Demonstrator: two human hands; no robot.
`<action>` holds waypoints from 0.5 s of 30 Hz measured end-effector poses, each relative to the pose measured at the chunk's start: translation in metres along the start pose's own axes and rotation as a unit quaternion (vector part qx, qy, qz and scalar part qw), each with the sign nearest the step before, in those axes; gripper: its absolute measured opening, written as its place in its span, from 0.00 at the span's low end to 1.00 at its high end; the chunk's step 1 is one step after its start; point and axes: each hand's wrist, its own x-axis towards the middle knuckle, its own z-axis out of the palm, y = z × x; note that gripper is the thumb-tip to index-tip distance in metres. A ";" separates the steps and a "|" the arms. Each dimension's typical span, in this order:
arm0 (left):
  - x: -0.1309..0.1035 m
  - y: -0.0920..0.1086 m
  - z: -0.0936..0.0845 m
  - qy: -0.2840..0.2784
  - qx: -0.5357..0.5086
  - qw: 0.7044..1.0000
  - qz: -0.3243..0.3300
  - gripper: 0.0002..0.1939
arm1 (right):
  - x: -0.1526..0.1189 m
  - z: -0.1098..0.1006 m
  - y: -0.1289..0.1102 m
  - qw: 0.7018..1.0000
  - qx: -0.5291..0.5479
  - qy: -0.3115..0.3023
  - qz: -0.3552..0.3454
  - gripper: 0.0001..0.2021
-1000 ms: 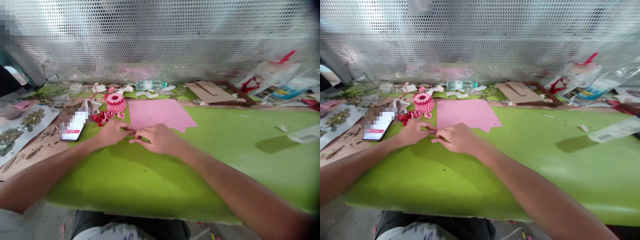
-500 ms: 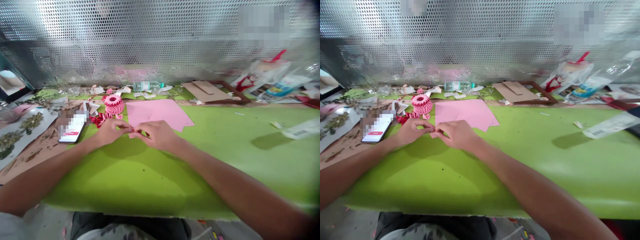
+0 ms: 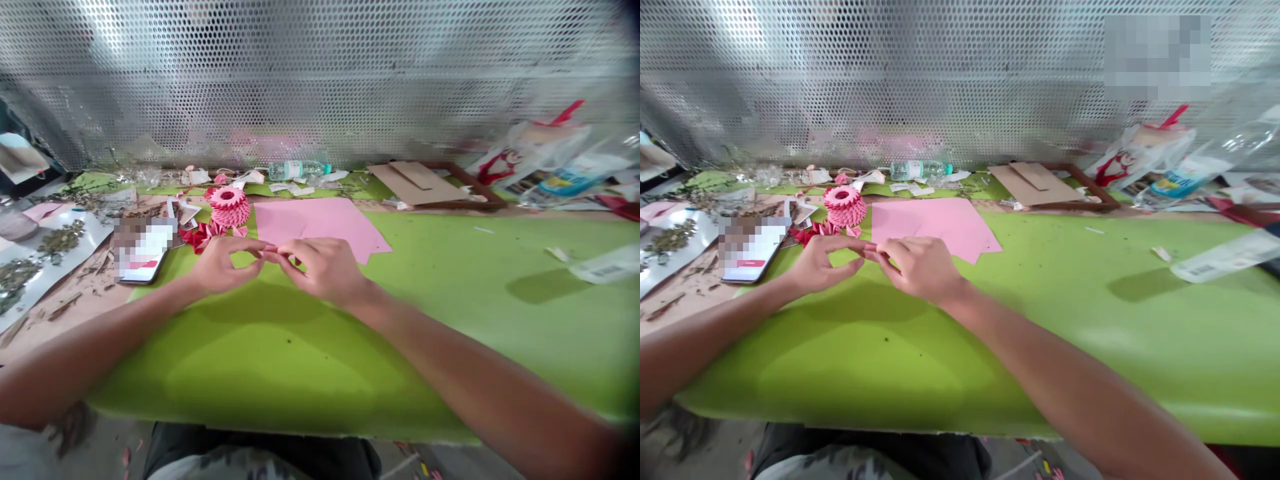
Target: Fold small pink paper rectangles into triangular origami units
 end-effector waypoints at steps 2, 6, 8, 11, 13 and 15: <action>-0.001 0.000 0.001 0.020 0.030 0.999 0.015 0.11 | 0.000 -0.001 -0.001 1.000 0.003 0.002 -0.008 0.10; -0.003 -0.003 0.003 0.047 0.108 0.991 0.062 0.09 | 0.001 -0.002 -0.002 1.000 0.001 0.001 -0.014 0.10; -0.003 -0.004 0.003 0.053 0.150 0.982 0.106 0.10 | 0.001 -0.002 -0.002 1.000 -0.007 0.000 -0.016 0.10; -0.003 -0.008 0.002 0.060 0.201 0.965 0.158 0.11 | 0.001 -0.001 -0.002 1.000 -0.005 -0.002 -0.013 0.10; -0.002 -0.010 0.001 0.068 0.221 0.956 0.179 0.11 | 0.001 0.000 -0.003 1.000 0.007 -0.001 -0.005 0.10; -0.002 -0.011 -0.001 0.079 0.235 0.948 0.197 0.11 | 0.001 0.001 -0.003 1.000 0.019 0.006 0.000 0.10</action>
